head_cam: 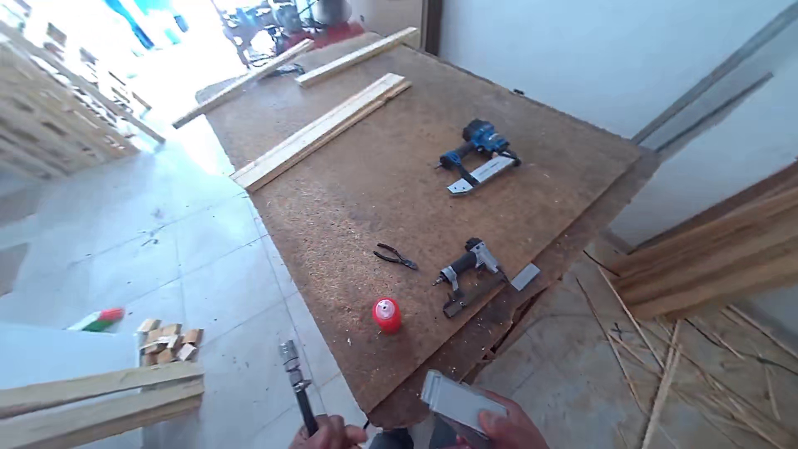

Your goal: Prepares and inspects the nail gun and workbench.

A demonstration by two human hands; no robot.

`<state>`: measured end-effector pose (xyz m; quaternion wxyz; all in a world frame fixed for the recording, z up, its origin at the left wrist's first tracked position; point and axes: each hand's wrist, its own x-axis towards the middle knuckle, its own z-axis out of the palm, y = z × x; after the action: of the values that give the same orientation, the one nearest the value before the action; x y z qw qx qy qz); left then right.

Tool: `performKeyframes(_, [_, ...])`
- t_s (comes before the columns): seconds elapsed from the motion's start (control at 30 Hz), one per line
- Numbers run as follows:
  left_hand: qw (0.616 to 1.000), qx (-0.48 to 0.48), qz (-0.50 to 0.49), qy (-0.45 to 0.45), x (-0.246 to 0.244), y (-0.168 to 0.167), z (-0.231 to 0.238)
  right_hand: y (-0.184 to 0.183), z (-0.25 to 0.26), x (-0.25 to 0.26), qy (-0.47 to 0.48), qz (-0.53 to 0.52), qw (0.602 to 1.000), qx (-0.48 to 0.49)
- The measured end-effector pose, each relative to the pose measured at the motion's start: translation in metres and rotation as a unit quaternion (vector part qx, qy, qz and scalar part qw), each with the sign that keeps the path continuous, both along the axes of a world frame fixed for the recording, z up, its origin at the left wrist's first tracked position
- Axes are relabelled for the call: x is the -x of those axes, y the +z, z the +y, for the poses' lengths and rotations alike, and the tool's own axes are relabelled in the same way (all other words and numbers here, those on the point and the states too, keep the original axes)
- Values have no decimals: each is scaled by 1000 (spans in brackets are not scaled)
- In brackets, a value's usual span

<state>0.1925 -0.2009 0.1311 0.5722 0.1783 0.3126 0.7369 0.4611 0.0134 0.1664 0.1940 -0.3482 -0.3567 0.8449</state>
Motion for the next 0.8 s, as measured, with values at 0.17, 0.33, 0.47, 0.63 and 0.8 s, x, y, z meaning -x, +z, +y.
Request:
performKeyframes(0.17, [991, -28, -51, 124, -53, 5, 35, 21, -16, 75, 161, 58, 983, 59])
performKeyframes(0.33, [968, -128, -68, 207, -70, 10, 58, 27, -26, 100, 211, -2, 977, 29])
performKeyframes(0.47, [967, -133, -63, 209, -88, -3, 60, 34, -25, 94, 256, -31, 966, -22])
performKeyframes(0.63, [969, -119, -101, 193, -108, -23, 49, 25, -16, 77, 377, -74, 917, -106])
performKeyframes(0.8, [978, -43, -73, 190, -139, -37, 27, 36, 10, 68, 593, -135, 721, -332])
